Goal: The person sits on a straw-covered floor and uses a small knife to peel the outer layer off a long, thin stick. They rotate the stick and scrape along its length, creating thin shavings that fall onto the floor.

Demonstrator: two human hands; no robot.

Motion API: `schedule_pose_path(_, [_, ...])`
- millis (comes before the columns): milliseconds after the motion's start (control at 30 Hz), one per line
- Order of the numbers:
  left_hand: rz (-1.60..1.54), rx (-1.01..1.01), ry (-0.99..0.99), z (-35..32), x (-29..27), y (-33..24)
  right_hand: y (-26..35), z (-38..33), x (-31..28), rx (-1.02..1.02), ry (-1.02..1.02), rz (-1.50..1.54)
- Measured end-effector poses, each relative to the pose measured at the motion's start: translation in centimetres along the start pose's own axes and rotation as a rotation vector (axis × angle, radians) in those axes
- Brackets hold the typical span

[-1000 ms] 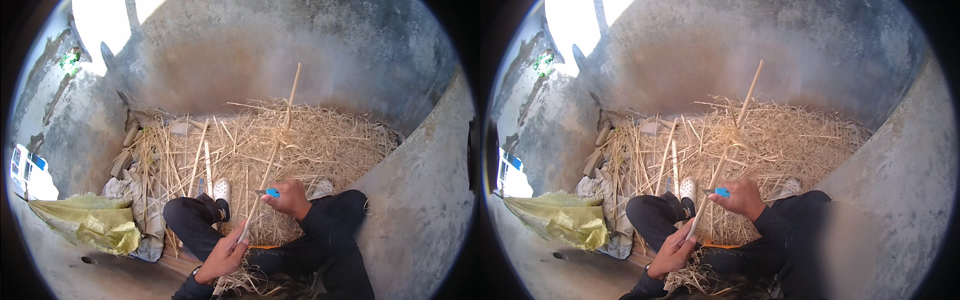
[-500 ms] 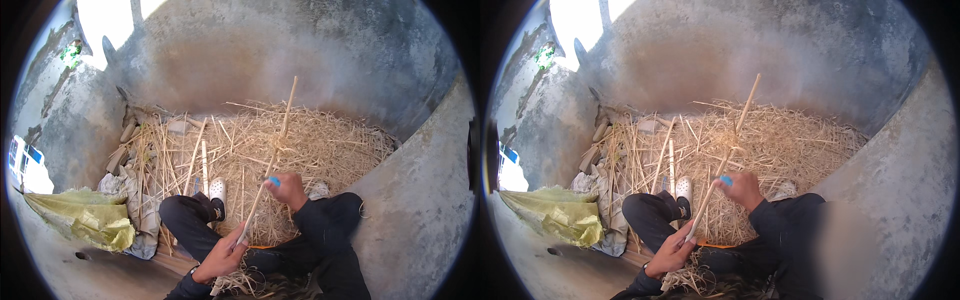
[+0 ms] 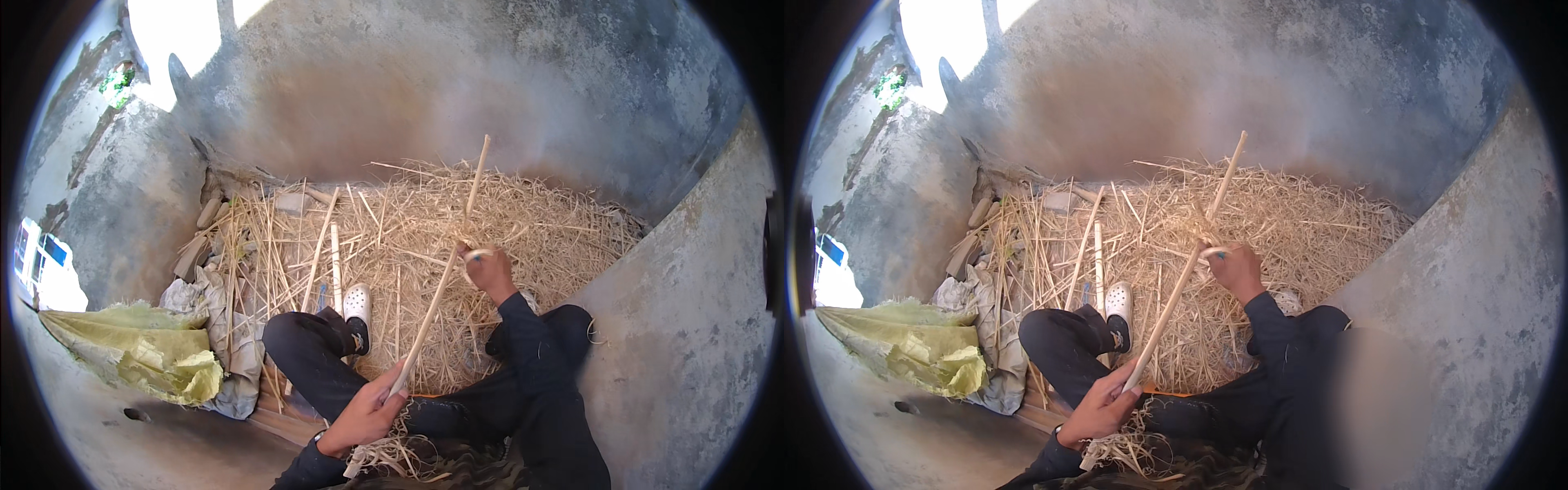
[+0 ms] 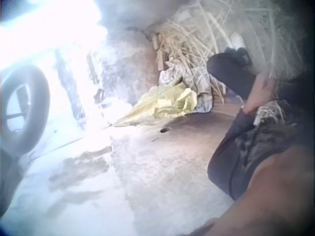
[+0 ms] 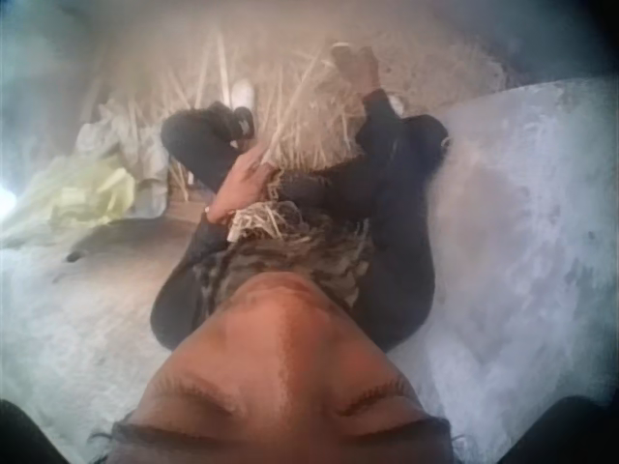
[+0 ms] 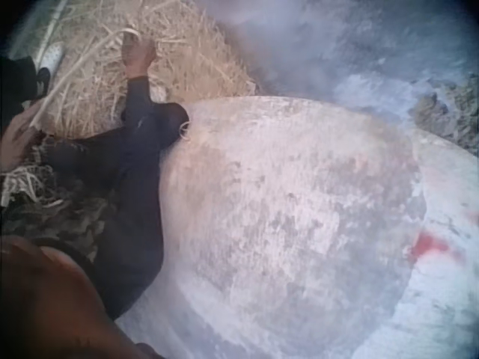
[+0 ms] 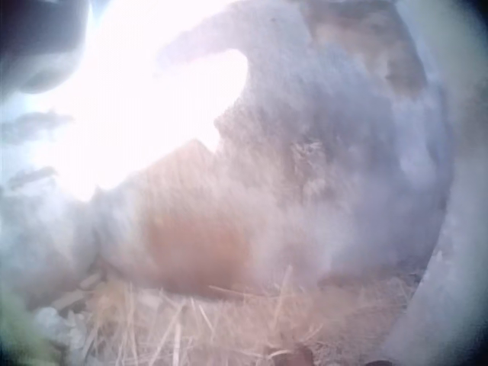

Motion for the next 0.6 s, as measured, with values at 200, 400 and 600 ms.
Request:
schedule_pose_path(200, [-0.627,-0.073,-0.004,1.0,-0.8,-0.6,7.2,-4.6,-1.6,-0.086,0.318,0.045])
schedule_pose_path(400, [-0.791,-0.076,0.044,2.3,-0.1,-1.5,7.3,-4.2,-1.3,-0.073,0.314,0.019])
schedule_pose_path(600, [-0.852,-0.137,0.081,2.8,-0.1,-1.8,8.2,-6.3,-1.5,-0.162,0.351,0.119])
Point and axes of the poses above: each hand's wrist, its own z-axis towards the middle knuckle, its own x-axis out of the palm, y = z × x, the point moved 2 cm from there along z, towards the middle knuckle, and after that the axes turned 10 degrees about y, right-handed, at the moved point
